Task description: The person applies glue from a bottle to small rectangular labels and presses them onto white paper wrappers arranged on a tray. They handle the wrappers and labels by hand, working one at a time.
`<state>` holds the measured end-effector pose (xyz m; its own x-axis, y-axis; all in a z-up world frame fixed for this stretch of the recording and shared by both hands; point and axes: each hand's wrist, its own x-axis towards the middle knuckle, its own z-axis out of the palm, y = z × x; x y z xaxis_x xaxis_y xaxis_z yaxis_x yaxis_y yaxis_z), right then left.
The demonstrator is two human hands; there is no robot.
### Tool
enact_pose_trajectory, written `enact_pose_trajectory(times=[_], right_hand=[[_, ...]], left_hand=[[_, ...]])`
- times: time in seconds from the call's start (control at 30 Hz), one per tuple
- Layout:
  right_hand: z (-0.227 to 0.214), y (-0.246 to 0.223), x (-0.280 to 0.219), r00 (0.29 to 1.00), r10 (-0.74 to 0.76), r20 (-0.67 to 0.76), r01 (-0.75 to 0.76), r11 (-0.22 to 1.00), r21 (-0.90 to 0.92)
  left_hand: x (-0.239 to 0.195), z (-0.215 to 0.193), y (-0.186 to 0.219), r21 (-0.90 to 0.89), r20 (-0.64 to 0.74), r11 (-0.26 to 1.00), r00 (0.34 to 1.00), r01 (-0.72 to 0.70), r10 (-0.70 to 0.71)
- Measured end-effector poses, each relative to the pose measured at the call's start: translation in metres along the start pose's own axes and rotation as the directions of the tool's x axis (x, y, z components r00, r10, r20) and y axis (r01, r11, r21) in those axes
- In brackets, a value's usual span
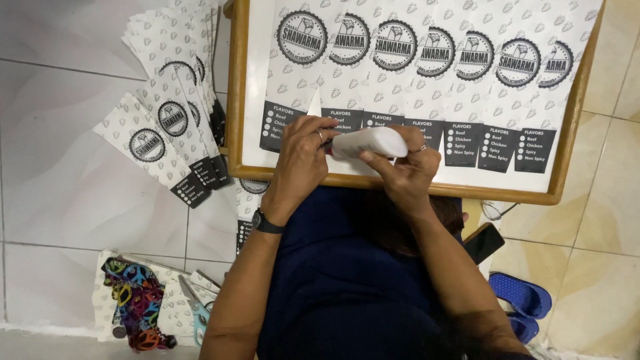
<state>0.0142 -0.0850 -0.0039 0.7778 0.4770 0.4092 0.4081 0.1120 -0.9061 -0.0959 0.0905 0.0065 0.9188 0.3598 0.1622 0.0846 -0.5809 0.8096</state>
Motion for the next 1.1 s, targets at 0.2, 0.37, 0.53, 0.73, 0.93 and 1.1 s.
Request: enact_pose_trajectory(times=[0.2,0.37,0.53,0.73,0.93,1.1], right_hand=[[-0.041,0.005,-0.006,1.000,0.010,-0.019,-0.012,0.994,-0.107],[-0.035,0.002,-0.006,0.999,0.040,-0.027,-0.042,0.997,-0.067],[-0.003,0.001,-0.001,1.000,0.010,-0.021,-0.010,1.000,0.011],[-0.045,0.002,-0.008,0.996,0.071,-0.052,-0.076,0.992,-0.102],[-0.072,0.015,-0.010,0.980,0.110,-0.166,-0.114,0.993,-0.017],[-0.047,0.012,-0.004,0.987,0.093,-0.133,-0.086,0.994,0.063]], left_hand=[[0.001,0.002,-0.002,0.021,-0.011,1.000,1.000,-0.015,0.015],[0.000,0.003,-0.004,0.027,-0.020,0.999,0.999,-0.036,0.037],[-0.001,0.004,-0.006,0.059,-0.013,0.997,0.999,-0.051,0.052],[-0.002,0.010,-0.010,0.085,-0.055,0.991,0.992,-0.107,0.111],[-0.007,-0.022,-0.031,0.115,-0.219,0.982,0.961,-0.149,0.171],[-0.015,-0.059,-0.037,0.249,-0.111,0.962,0.984,-0.110,0.141]])
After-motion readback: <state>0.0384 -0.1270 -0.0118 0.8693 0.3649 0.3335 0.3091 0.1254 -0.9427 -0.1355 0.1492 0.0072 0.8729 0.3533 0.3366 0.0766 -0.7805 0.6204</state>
